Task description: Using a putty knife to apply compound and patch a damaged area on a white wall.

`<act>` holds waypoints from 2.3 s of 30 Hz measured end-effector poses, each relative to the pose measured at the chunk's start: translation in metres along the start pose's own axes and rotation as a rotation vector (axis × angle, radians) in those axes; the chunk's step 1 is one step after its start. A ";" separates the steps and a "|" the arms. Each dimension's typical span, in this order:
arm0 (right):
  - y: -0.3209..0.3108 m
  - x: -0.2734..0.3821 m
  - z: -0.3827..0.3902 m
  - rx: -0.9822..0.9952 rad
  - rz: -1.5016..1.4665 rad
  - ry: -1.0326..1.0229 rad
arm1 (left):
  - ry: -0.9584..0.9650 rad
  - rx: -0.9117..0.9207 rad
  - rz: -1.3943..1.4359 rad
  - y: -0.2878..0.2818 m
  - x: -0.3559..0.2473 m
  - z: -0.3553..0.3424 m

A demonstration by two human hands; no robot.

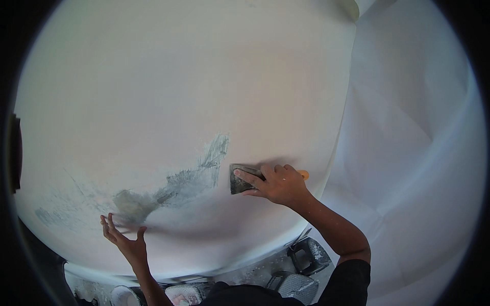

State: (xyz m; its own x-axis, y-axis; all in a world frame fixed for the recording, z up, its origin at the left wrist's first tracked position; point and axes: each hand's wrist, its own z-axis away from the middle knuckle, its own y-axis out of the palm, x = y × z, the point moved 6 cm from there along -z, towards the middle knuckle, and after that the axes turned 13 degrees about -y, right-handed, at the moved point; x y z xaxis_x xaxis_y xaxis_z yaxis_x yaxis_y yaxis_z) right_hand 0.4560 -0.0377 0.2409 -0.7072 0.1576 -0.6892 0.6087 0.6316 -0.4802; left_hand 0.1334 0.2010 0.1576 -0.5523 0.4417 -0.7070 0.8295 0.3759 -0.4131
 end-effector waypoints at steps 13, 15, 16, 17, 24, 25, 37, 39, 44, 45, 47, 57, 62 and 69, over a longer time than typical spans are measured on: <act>0.005 0.012 0.024 -0.179 -0.572 0.255 | 0.050 -0.026 -0.007 0.002 -0.003 0.004; -0.002 0.027 0.021 -0.401 -1.094 0.594 | 0.064 -0.028 -0.008 0.000 -0.001 0.004; -0.006 0.038 0.018 -0.482 -1.174 0.689 | 0.055 -0.031 -0.003 -0.001 0.000 0.004; -0.008 0.045 0.014 -0.482 -1.176 0.694 | 0.051 -0.029 0.007 -0.001 -0.001 0.003; -0.015 0.029 -0.016 -0.500 -1.043 0.972 | 0.063 -0.008 -0.032 0.005 -0.004 0.004; -0.022 0.023 -0.022 -0.485 -0.898 0.906 | 0.072 -0.013 -0.028 0.005 -0.005 0.004; -0.050 -0.002 -0.048 -0.532 -0.582 0.892 | 0.082 0.007 -0.056 0.007 -0.003 0.006; -0.049 0.001 -0.039 -0.571 -0.592 0.944 | 0.095 0.008 -0.045 0.009 -0.002 0.004; 0.011 0.069 0.066 -0.624 -1.275 1.474 | 0.137 0.004 -0.110 0.006 0.009 0.001; 0.037 0.099 0.097 -0.426 -1.339 1.569 | 0.132 -0.002 -0.106 0.006 0.009 0.001; 0.087 0.188 0.181 0.071 -1.240 1.707 | 0.226 -0.010 -0.080 0.008 0.001 0.005; 0.060 0.147 0.118 -0.126 -1.240 1.496 | 0.032 0.040 -0.060 0.003 0.006 0.003; -0.028 0.027 0.000 -0.532 -0.919 1.154 | 0.042 0.054 -0.042 0.005 0.004 0.003; -0.040 -0.004 -0.055 -0.468 -0.695 0.982 | 0.038 0.078 -0.042 0.006 0.000 0.003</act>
State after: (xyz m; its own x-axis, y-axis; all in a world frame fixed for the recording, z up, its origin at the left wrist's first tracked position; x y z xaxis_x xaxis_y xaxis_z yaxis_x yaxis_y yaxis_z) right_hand 0.4149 -0.0218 0.2932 -0.9113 0.0538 0.4082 -0.0333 0.9785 -0.2033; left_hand 0.1388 0.2006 0.1531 -0.5884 0.4584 -0.6661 0.8086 0.3311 -0.4864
